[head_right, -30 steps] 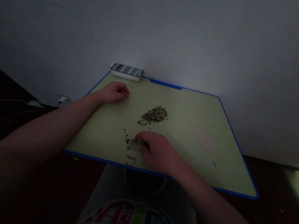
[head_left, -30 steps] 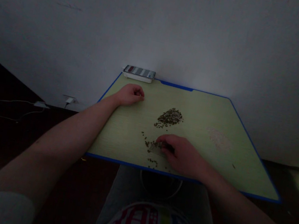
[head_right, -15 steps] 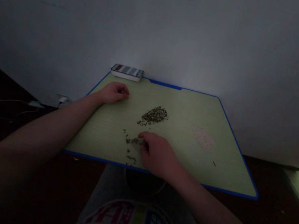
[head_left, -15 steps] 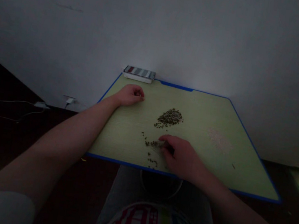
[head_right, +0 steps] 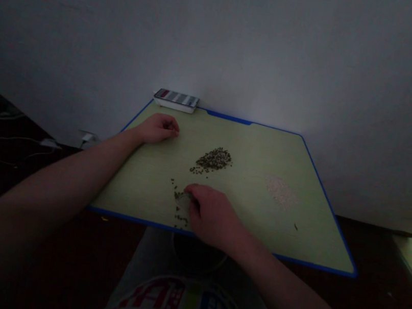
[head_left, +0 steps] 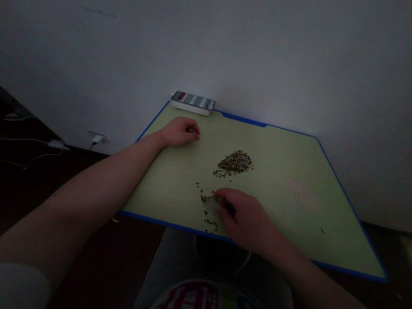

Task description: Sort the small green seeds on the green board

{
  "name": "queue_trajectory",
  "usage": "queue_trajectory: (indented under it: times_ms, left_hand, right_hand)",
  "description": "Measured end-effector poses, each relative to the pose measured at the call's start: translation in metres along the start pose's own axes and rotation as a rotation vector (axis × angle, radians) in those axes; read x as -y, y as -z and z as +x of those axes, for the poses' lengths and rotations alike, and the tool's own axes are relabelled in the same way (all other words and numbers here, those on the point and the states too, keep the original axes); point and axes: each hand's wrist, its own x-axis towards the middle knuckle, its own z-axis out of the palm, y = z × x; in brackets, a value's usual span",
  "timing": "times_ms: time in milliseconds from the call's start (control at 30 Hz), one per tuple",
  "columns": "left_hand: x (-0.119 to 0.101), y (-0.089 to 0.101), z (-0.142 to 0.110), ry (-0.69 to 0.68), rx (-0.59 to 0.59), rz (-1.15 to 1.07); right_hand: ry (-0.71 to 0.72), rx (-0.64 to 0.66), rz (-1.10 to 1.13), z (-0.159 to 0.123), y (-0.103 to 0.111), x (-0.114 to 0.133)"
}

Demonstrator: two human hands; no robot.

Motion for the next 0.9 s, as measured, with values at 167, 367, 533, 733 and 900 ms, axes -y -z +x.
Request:
queue_trajectory:
  times_ms: [167, 367, 533, 733, 900]
  left_hand:
    - [-0.003, 0.0, -0.001, 0.016, -0.002, 0.03]
    - [-0.002, 0.0, -0.001, 0.022, -0.002, 0.045]
    - [-0.003, 0.001, -0.001, 0.019, 0.004, 0.038]
    - [0.0, 0.0, 0.0, 0.009, 0.008, 0.018]
    - [0.003, 0.0, 0.001, -0.008, 0.005, 0.031]
  right_hand:
    - [-0.054, -0.053, -0.057, 0.001, 0.002, -0.003]
    - [-0.039, -0.074, -0.073, 0.004, 0.005, -0.008]
    - [-0.01, -0.04, -0.07, 0.009, 0.002, -0.005]
    - [-0.021, -0.027, -0.072, 0.017, 0.002, -0.002]
    - [0.028, 0.053, -0.041, 0.021, 0.001, 0.002]
